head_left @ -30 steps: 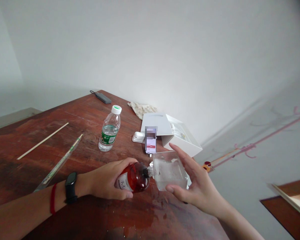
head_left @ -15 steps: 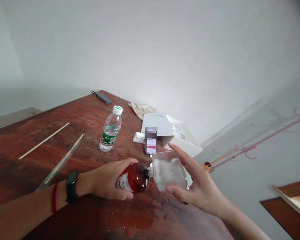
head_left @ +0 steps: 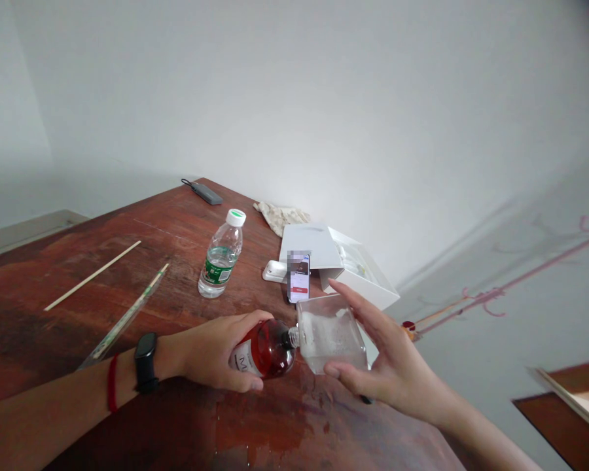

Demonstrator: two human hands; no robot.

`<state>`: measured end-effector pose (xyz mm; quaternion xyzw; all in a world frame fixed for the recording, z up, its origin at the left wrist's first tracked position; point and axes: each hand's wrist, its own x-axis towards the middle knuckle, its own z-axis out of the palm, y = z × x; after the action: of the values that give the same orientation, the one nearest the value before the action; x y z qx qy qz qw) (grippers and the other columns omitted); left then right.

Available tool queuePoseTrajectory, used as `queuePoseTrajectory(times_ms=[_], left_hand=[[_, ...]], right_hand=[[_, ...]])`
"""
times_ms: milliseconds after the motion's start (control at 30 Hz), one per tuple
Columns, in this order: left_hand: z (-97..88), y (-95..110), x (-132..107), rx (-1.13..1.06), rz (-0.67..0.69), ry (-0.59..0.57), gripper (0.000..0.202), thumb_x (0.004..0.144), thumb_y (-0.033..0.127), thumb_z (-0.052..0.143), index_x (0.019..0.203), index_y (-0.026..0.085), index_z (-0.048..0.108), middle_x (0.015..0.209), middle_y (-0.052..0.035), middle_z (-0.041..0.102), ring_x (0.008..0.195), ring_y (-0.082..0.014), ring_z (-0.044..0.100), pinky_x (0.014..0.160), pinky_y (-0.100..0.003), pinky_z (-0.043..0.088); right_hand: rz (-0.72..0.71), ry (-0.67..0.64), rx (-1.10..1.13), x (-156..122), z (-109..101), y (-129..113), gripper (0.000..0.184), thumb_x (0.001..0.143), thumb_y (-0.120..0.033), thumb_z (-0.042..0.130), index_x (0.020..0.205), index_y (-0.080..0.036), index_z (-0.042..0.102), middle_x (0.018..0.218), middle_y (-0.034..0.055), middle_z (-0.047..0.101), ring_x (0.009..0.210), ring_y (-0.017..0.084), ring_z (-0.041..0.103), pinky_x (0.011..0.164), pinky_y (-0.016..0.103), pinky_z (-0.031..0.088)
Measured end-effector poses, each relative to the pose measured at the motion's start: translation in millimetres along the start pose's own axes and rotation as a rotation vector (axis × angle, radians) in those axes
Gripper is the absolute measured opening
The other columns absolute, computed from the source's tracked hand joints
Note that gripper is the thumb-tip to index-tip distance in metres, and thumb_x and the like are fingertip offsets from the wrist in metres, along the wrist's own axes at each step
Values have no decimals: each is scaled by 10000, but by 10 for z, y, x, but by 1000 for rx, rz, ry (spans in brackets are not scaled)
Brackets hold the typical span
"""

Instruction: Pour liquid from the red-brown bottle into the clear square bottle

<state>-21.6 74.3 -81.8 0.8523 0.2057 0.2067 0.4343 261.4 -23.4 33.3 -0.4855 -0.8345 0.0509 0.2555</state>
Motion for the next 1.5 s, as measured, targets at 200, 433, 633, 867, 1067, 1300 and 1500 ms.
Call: queuePoseTrajectory(times_ms=[200,433,633,867,1067,1300,1500], left_hand=[[-6,-1,-5,18,26,15,834,739,375,893,1458,240,493,1391,-92,708,1240,-345,706,1083,-424,547],[-39,-8,-4,41,36,10,823,723,412,916,1427,245,523,1367,-89,727,1223,-358,716,1009,-392,568],[-62,-21,-12,73,37,21,855,714,447,929,1438,255,517,1376,-91,726,1223,-358,715,1050,-411,543],[-119,8,-9,76,24,-28,849,715,469,927,1429,261,519,1339,-91,739,1189,-346,730,1044,-406,549],[-144,5,-10,62,36,-43,817,719,436,932,1411,258,534,1315,-85,751,1154,-343,738,1008,-402,555],[-157,9,-5,49,40,-62,809,723,441,931,1402,255,531,1310,-78,749,1148,-338,744,1013,-395,558],[-163,-13,13,66,58,-69,802,707,444,943,1379,264,544,1314,-73,749,1149,-339,745,956,-369,579]], right_hand=[[1,-31,-19,66,-17,-21,943,852,-393,837,1675,-346,380,1619,103,594,1433,349,632,1153,481,570],[42,-45,-28,87,-46,-50,1016,793,-365,893,1677,-332,395,1572,100,640,1421,376,637,1149,509,578],[33,-70,-29,130,-52,-86,1018,796,-340,886,1681,-350,382,1582,86,631,1443,374,616,1159,537,570],[33,-91,-50,165,-57,-112,1024,800,-367,896,1681,-365,374,1611,89,602,1443,387,614,1156,550,569],[28,-103,-69,201,-55,-133,1025,805,-377,896,1681,-382,364,1623,81,590,1441,376,616,1135,522,587],[38,-130,-68,239,-59,-174,977,841,-434,868,1672,-413,354,1631,86,581,1423,375,634,1102,561,602],[-7,-125,-38,308,-73,-222,952,845,-380,858,1669,-379,380,1600,105,611,1417,365,642,1127,539,585]])
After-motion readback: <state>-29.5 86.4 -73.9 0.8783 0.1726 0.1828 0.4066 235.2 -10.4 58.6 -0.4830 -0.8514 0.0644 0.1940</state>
